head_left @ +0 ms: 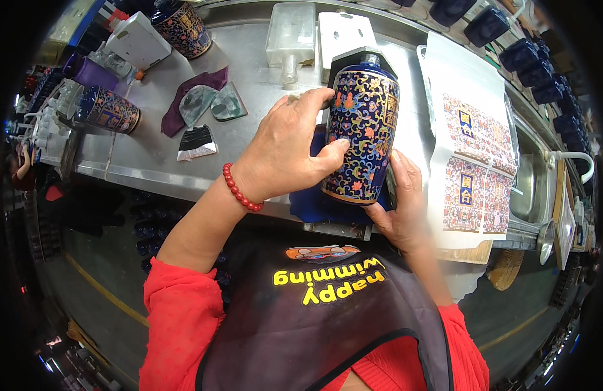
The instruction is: The person picks up a decorated ceramic jar from a batch on the floor, places it on a blue cloth on a metal table, and rubs its surface with a green abrasive pad. The person rotates the jar to treat different sides and continues polishing the same jar throughout the clip.
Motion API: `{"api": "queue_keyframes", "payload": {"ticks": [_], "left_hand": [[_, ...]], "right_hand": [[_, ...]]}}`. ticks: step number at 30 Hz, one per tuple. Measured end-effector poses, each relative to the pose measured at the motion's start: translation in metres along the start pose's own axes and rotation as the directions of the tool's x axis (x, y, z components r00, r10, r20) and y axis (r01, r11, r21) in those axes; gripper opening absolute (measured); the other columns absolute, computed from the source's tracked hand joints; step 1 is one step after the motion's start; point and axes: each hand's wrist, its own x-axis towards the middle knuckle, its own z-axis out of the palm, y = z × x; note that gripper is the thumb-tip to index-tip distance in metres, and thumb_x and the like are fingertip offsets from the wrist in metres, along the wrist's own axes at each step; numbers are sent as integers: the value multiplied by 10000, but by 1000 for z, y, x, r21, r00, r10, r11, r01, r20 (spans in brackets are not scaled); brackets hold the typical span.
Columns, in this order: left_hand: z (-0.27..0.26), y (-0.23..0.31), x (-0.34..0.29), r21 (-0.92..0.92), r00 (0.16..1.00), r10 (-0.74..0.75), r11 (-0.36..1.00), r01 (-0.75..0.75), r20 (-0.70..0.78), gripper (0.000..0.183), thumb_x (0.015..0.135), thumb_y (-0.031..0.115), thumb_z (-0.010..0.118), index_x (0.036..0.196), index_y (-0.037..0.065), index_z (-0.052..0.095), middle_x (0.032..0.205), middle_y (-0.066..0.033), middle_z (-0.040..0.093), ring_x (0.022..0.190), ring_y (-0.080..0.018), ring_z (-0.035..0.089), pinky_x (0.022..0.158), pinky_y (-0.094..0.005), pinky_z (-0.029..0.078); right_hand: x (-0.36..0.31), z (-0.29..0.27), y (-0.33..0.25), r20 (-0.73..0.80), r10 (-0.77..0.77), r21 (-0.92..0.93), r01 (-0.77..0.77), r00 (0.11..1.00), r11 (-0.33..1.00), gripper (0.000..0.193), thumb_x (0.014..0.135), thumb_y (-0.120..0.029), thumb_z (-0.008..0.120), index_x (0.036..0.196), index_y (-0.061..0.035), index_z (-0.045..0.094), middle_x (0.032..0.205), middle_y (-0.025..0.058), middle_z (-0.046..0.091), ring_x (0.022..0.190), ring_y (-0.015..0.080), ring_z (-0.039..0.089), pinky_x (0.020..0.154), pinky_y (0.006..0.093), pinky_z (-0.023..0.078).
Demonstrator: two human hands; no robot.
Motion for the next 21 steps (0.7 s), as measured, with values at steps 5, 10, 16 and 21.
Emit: {"api": "queue_keyframes", "payload": {"ticks": [5, 10, 16, 21], "left_hand": [[1, 1, -1, 53, 1000, 5, 999, -4, -5, 590, 825, 191, 712, 1327, -54, 523, 1220, -275, 652, 1168, -419, 635, 1004, -435, 494], [2, 1, -1, 80, 1000, 13, 997, -12, -11, 594, 825, 197, 713, 1329, -54, 525, 1224, -273, 650, 1165, -418, 634, 1007, -439, 492], [0, -1, -2, 44, 1000, 26, 999, -25, -3, 610, 827, 205, 719, 1338, -62, 521, 1241, -279, 643, 1175, -419, 631, 1013, -436, 489], [1, -1, -1, 18, 1000, 14, 1000, -14, -8, 627, 831, 271, 714, 1312, -78, 513, 1227, -238, 647, 1139, -367, 634, 1079, -509, 400]], "right_hand": [[0, 1, 1, -6, -4, 2, 4, 1000, 1000, 852, 787, -147, 830, 1494, 16, 385, 1434, 225, 505, 1322, 396, 488, 1124, 483, 384], [1, 1, 0, -31, -8, -18, 7, 999, 1000, 871, 745, -188, 873, 1469, 4, 430, 1421, 238, 528, 1261, 412, 534, 1059, 489, 440], [1, 1, 0, -32, -6, 1, 6, 999, 1000, 864, 752, -189, 868, 1469, 5, 428, 1421, 240, 528, 1258, 416, 534, 1060, 493, 438], [0, 1, 0, -12, -1, -5, 1, 1000, 1000, 858, 778, -161, 842, 1489, 11, 396, 1432, 231, 507, 1302, 400, 504, 1102, 481, 406]]}}
